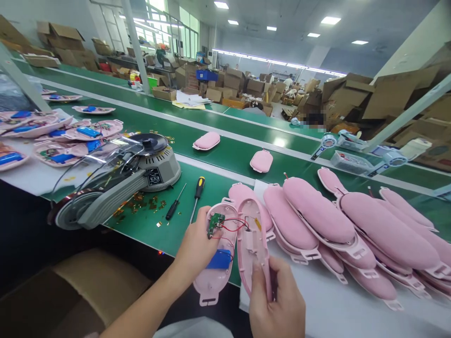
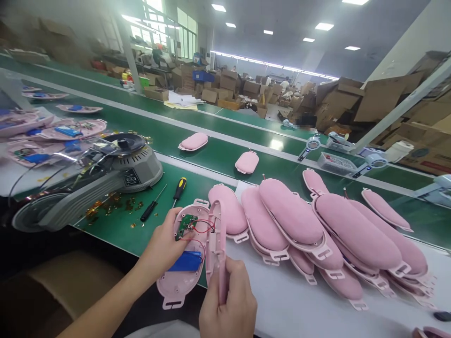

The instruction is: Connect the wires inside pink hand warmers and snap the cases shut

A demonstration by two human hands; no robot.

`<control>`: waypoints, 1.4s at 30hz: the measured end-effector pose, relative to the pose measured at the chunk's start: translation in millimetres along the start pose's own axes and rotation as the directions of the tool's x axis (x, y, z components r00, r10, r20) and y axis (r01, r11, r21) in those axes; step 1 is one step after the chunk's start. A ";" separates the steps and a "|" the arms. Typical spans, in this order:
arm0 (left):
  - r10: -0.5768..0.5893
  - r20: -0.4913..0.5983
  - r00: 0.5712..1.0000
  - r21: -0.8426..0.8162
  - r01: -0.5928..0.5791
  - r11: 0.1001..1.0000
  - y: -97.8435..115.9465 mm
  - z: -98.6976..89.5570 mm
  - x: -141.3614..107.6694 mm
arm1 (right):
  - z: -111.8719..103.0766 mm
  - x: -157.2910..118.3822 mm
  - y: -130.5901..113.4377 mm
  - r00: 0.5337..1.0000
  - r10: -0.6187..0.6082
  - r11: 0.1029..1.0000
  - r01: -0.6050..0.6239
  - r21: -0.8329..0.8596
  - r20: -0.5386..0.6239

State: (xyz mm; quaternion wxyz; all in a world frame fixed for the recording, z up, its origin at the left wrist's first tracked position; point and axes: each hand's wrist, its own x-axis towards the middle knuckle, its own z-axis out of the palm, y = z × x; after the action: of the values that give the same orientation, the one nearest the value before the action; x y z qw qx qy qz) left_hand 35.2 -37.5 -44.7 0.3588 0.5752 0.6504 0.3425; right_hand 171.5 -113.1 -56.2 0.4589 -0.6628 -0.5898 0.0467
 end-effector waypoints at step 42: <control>0.160 -0.039 0.986 0.302 -0.141 0.943 -4.4 8.0 1.4 | 20.3 6.0 19.9 0.994 -0.111 0.994 0.111 0.015 0.020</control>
State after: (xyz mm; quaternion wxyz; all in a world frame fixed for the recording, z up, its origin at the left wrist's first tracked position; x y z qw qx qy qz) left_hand 39.7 -36.3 -52.6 0.2200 0.6595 0.6599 0.2849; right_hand 175.8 -94.6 -78.2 0.4593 -0.6252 -0.6302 0.0323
